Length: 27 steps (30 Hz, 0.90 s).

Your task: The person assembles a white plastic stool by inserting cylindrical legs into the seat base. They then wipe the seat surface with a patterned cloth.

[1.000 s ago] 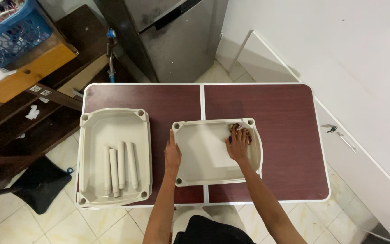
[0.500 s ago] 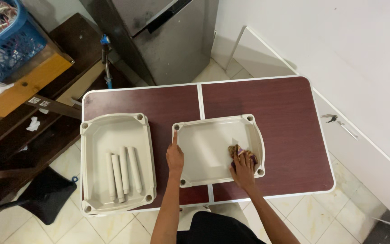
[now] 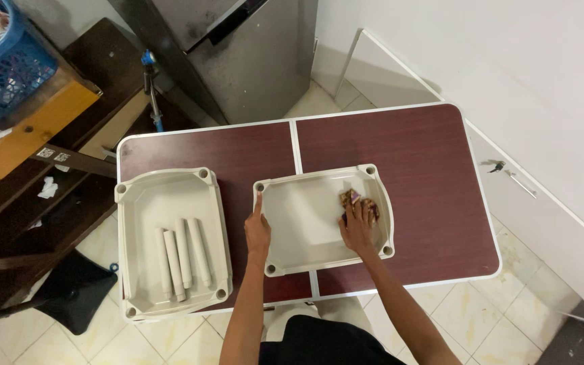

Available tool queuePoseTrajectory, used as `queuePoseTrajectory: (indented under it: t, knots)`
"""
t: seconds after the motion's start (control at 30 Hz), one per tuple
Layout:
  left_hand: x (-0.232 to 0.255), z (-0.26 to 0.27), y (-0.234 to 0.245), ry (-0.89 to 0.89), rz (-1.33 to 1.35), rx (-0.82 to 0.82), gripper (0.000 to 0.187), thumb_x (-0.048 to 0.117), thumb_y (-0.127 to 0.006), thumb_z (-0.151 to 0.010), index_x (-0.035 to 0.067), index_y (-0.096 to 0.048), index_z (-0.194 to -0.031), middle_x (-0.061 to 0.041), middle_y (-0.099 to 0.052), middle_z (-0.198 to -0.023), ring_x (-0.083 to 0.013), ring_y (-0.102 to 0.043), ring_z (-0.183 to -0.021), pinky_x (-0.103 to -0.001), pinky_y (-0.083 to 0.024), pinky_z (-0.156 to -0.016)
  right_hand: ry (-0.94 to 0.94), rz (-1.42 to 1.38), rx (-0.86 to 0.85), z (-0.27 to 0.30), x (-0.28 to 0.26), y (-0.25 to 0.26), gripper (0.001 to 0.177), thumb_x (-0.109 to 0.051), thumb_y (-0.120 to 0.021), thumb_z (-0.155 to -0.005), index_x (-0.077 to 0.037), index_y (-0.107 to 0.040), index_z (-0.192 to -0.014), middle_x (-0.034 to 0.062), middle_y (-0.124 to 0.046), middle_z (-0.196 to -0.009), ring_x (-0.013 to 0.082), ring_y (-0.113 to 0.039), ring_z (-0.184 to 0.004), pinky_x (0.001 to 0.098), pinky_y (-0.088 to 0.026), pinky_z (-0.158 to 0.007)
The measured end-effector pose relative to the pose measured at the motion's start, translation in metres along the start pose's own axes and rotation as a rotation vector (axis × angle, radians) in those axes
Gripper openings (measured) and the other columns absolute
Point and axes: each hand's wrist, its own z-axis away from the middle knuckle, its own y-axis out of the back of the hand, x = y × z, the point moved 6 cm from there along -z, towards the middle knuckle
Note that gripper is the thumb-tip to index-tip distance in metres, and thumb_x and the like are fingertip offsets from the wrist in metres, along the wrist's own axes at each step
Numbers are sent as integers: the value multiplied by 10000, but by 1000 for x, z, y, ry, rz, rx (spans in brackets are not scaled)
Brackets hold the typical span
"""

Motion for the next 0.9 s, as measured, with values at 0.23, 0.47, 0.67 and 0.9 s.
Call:
queuePoseTrajectory:
  t: [0.23,0.47,0.67,0.9]
  knots:
    - [-5,-2,-3,10,-62,-6,729,-61,-536,-970,290,-385,-1591,-145,-523,-673,-225,-520,-569,-465,-482,-632,8,-15,-2,-71,0,7,621,-392,-527,-999,-50,-468,-1513,259,-342,-1595,511,-214,-1507,629,-175,-1218]
    - [-8,-3,-4,-43,-26,71,727,-88,-535,-944,270,-436,-1569,-126,-500,-656,-208,-506,-546,-463,-478,-599,19,-4,27,-52,3,5,560,-323,-492,-1015,-79,-464,-1518,204,-376,-1609,422,-234,-1535,580,-174,-1245]
    - [-10,-1,-6,-66,-37,88,722,-95,-539,-941,248,-446,-1569,-150,-535,-652,-243,-539,-548,-482,-483,-617,13,-7,-59,24,9,0,597,-267,-518,-983,-80,-416,-1540,214,-327,-1625,439,-199,-1522,589,-191,-1219]
    - [-9,-6,-9,-100,-58,70,732,-76,-554,-935,248,-405,-1574,-202,-651,-821,-310,-674,-679,-478,-571,-704,-37,14,-165,79,4,-14,652,-259,-551,-960,-61,-357,-1549,216,-272,-1625,469,-159,-1525,601,-190,-1215]
